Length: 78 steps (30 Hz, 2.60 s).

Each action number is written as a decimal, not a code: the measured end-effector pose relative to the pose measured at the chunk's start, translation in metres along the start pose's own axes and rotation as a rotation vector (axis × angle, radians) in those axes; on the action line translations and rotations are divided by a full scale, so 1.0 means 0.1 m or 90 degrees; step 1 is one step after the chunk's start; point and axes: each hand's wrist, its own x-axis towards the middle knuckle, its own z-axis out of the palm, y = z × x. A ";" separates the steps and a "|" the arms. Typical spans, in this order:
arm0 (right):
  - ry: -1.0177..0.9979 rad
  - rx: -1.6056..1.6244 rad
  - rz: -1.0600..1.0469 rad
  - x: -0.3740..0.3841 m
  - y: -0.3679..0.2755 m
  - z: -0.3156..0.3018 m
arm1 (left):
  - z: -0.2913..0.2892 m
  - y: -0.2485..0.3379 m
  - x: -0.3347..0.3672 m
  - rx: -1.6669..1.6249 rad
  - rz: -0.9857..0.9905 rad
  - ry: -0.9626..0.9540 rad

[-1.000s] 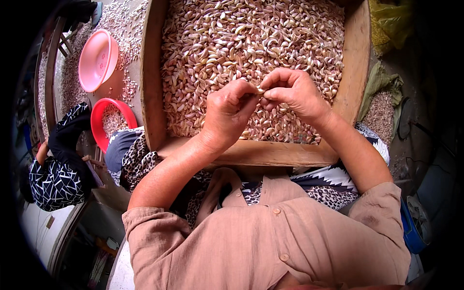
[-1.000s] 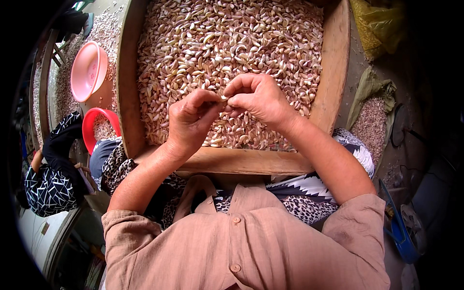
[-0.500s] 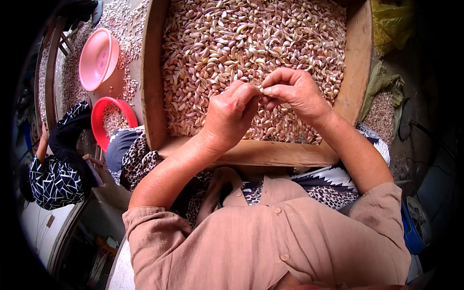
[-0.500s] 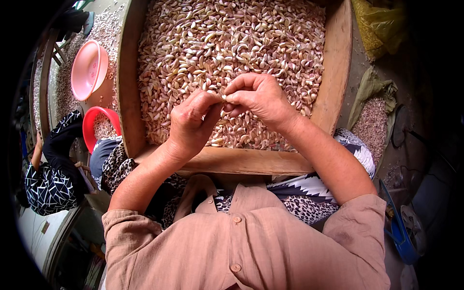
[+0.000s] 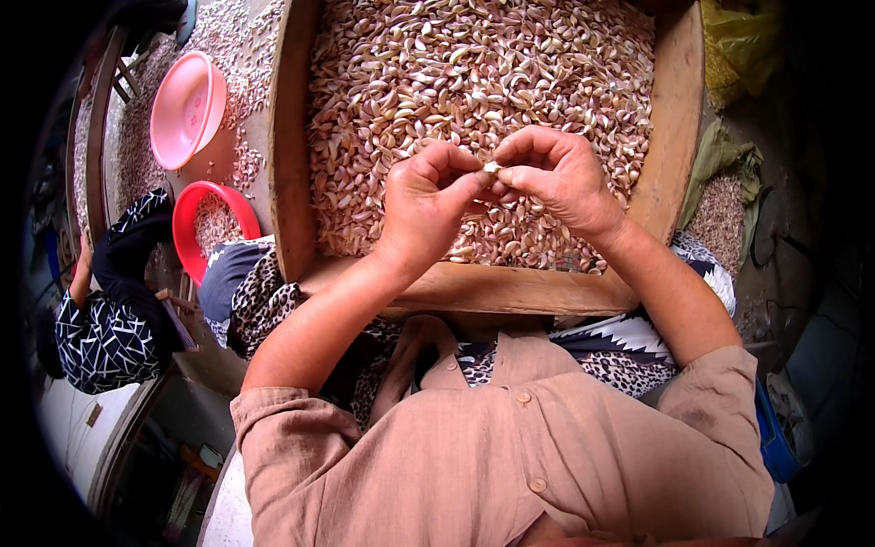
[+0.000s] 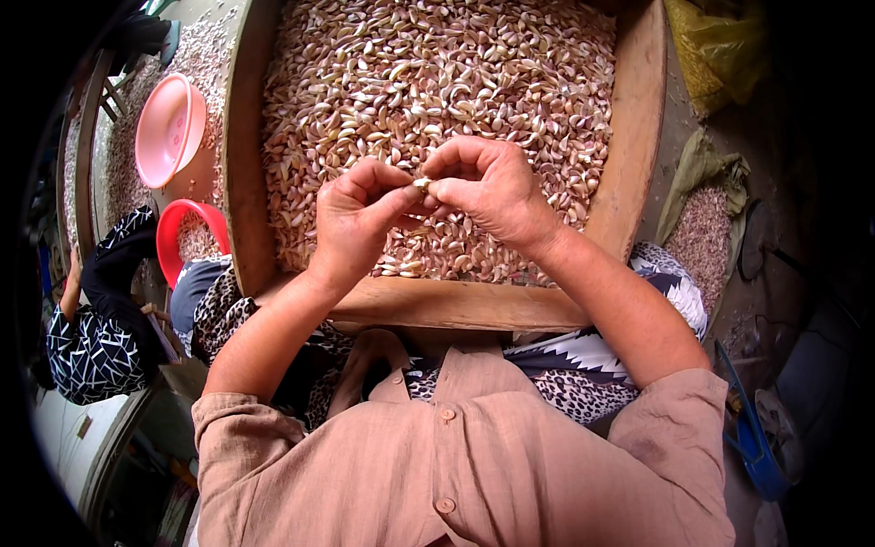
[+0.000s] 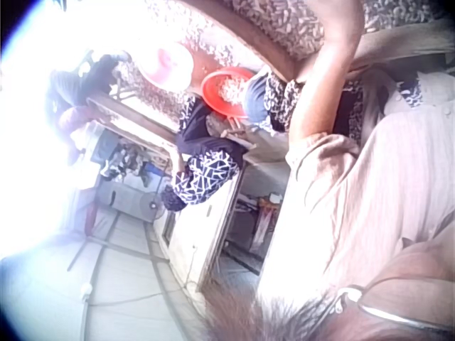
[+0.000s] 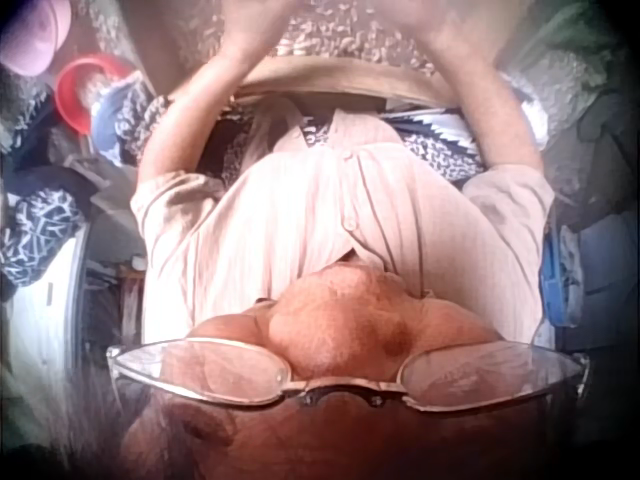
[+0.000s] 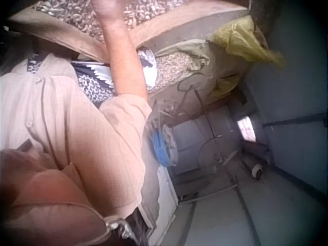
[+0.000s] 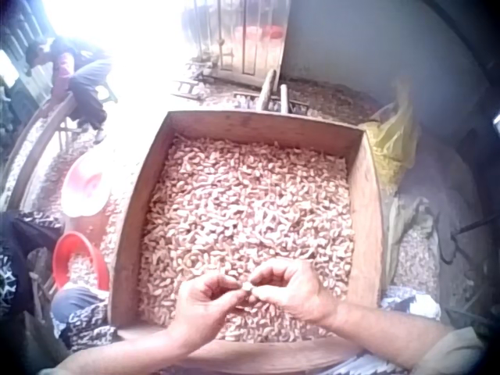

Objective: The person sorts garlic cloves in a wooden tray by hand, picking out specific cloves and placing them into a red plastic bowl, then shakes the tray to rearrange the remaining cloves.

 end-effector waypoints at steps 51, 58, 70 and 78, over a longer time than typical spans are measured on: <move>0.233 -0.819 -0.346 0.21 -0.12 -0.30 | -0.09 -0.06 0.01 -0.228 -0.254 -0.104; 0.201 -0.859 -0.355 0.23 -0.09 -0.27 | -0.09 -0.05 -0.02 -0.242 -0.241 -0.124; 0.170 -0.872 -0.355 0.24 -0.07 -0.28 | -0.10 -0.07 0.01 -0.213 -0.239 -0.127; 0.159 -0.856 -0.389 0.25 -0.06 -0.32 | -0.06 -0.11 -0.05 -0.200 -0.288 -0.189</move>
